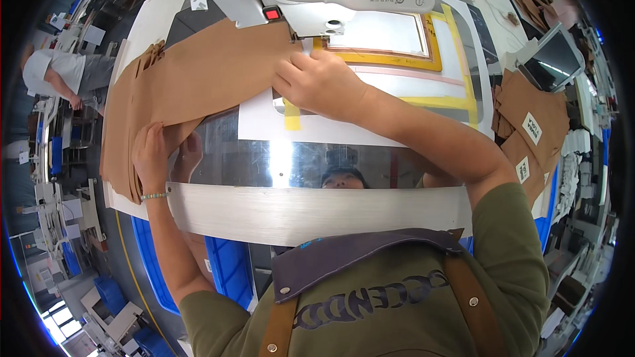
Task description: Using an industrial sewing machine to assemble or finish leather bag components.
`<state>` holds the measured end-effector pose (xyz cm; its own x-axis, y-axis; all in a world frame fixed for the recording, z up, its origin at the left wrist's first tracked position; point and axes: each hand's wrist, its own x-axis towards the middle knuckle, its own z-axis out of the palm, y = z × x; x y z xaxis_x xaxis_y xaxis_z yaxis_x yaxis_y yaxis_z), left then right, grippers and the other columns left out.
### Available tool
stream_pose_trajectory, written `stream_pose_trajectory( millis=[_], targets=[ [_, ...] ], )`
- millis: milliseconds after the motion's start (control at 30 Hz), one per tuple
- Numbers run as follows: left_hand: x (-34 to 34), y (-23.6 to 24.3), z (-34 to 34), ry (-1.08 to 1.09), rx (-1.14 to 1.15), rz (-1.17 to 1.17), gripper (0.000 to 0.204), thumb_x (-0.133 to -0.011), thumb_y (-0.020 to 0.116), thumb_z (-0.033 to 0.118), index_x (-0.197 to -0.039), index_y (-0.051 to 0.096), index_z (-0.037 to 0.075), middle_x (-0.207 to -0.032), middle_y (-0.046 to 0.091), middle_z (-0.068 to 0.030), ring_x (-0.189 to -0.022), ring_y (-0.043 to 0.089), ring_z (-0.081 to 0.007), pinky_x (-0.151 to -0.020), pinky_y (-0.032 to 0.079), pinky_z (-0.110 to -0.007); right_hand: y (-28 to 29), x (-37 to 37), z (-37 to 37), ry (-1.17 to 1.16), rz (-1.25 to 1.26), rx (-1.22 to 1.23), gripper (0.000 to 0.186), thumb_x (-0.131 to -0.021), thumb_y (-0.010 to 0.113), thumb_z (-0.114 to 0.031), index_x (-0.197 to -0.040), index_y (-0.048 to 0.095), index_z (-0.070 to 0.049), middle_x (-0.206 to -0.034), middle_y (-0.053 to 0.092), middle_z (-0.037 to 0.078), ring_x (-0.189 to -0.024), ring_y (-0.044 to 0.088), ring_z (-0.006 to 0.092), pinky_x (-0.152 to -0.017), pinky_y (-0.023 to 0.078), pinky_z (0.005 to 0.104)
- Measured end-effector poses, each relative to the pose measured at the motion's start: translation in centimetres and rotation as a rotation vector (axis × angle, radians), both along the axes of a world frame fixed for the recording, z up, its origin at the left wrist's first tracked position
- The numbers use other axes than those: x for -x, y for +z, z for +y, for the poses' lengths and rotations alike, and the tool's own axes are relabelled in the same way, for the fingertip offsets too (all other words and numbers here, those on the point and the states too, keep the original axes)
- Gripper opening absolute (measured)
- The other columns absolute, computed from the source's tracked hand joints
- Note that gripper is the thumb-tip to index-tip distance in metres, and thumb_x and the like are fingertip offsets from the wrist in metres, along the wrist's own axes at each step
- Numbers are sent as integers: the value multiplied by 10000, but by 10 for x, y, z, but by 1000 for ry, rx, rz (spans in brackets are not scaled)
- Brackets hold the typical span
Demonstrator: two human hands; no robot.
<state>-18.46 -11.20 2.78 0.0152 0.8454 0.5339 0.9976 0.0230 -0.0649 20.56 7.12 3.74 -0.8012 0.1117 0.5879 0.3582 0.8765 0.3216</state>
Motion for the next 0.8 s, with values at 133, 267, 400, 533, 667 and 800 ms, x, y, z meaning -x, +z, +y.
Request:
stream_pose_trajectory(
  millis=[133,267,400,533,667,800],
  targets=[
    [-16,7,-5,-54,14,92,136,-934,701,2,-1061,741,26,-1013,733,-96,-927,703,-312,-837,575,-429,-9,-3,2,-113,-68,156,108,-755,749,-100,-836,678,-101,-882,580,41,-816,660,175,-561,525,302],
    [-22,-6,-13,-66,66,86,181,-893,706,-11,-1060,763,33,-1016,730,-100,-931,690,-302,-827,574,-424,-29,-7,2,-81,-102,127,77,-699,773,-114,-760,732,-91,-816,602,50,-754,669,191,-559,553,318],
    [-25,-5,-12,-52,58,127,209,-888,703,-16,-1084,760,31,-998,719,-96,-914,679,-306,-827,571,-424,-14,-17,-3,-82,-40,160,98,-730,765,-92,-804,704,-74,-817,600,57,-738,681,204,-583,562,329],
    [-30,-1,-3,-136,49,142,246,-882,701,-26,-1113,758,38,-1004,709,-89,-915,675,-307,-826,570,-427,-19,-31,-5,-111,-119,198,101,-764,743,-74,-843,680,-75,-834,606,49,-703,674,209,-611,565,317],
    [-35,-1,-4,-125,23,141,295,-882,706,-28,-1160,755,56,-1031,698,-91,-917,671,-316,-818,568,-440,-23,-50,-3,-87,-35,159,95,-772,744,-91,-825,666,-82,-828,611,37,-742,677,193,-619,561,318],
    [-44,-7,-10,-149,54,116,317,-875,724,-25,-1179,758,57,-1034,695,-102,-925,674,-311,-809,568,-431,-14,-76,2,-130,-60,178,98,-777,735,-87,-825,649,-87,-864,621,46,-818,676,197,-641,559,333]
  ],
)
